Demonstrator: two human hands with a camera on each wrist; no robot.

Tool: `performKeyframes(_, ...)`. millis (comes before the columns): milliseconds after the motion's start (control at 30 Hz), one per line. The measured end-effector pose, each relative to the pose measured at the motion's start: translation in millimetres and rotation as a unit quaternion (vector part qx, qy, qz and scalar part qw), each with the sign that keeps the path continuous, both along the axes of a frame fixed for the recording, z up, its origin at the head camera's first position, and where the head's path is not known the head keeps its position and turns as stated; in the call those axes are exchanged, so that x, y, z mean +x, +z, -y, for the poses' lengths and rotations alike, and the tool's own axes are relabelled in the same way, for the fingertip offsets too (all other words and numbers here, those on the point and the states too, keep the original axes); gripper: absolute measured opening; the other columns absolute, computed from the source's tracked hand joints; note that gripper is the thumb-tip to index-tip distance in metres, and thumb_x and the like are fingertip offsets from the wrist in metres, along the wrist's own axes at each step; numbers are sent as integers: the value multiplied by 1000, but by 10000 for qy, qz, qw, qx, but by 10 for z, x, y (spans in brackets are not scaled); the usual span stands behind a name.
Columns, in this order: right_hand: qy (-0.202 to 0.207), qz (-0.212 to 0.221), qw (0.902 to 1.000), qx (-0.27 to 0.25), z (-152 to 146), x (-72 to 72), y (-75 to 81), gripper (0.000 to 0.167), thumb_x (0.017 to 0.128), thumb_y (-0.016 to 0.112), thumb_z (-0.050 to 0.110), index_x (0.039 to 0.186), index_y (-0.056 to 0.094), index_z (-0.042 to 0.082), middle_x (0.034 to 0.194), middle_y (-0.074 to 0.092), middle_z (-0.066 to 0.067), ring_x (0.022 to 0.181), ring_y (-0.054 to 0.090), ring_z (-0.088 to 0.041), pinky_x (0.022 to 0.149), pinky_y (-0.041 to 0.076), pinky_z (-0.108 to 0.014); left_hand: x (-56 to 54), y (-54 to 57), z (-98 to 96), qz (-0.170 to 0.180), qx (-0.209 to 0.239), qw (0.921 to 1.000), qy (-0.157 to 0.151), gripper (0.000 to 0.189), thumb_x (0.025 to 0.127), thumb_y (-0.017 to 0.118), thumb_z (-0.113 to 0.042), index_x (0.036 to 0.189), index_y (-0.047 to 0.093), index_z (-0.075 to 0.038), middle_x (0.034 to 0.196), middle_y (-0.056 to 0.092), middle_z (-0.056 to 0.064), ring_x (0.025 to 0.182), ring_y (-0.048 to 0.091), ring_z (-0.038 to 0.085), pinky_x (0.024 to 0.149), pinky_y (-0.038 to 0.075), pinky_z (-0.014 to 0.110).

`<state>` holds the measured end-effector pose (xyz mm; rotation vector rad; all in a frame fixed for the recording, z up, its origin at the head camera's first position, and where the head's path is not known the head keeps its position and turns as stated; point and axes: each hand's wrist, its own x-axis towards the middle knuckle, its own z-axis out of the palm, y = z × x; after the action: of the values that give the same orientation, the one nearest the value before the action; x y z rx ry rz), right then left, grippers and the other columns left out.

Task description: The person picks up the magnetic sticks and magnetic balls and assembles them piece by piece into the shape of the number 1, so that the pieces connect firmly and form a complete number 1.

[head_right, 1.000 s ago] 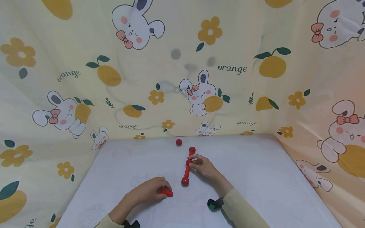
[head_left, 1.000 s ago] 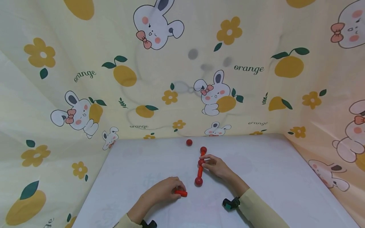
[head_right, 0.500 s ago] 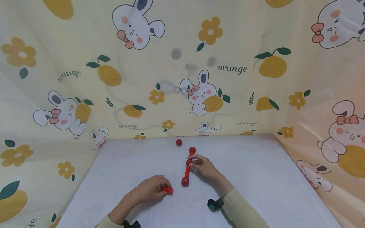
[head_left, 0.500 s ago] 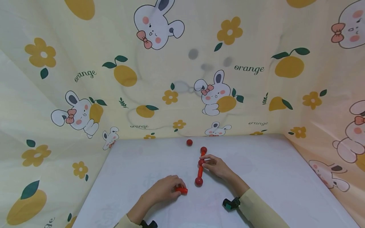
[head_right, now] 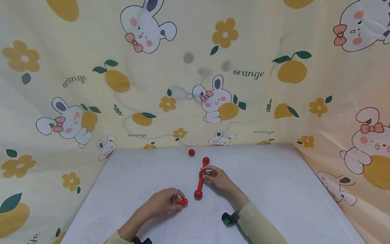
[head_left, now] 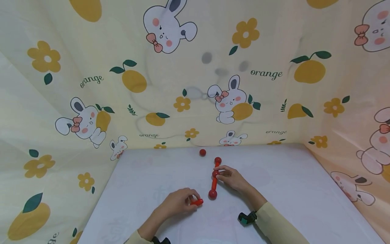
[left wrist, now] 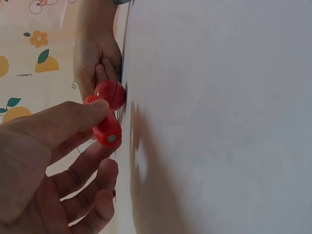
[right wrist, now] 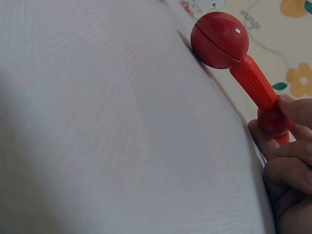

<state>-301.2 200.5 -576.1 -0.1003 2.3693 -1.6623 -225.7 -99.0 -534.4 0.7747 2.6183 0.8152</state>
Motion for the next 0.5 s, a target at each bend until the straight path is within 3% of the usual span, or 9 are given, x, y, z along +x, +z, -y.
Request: performKeyframes(500,34,-27,10000,-11,-8,0,-12,36,101,77,27,137,72,25,124,75,-2,121,62,-27,87,53,-36,112,-72,-209,435,442,9968,506,25,89,89,-29,109,75,-28,77,64,-14,70,57,7,66,46,27)
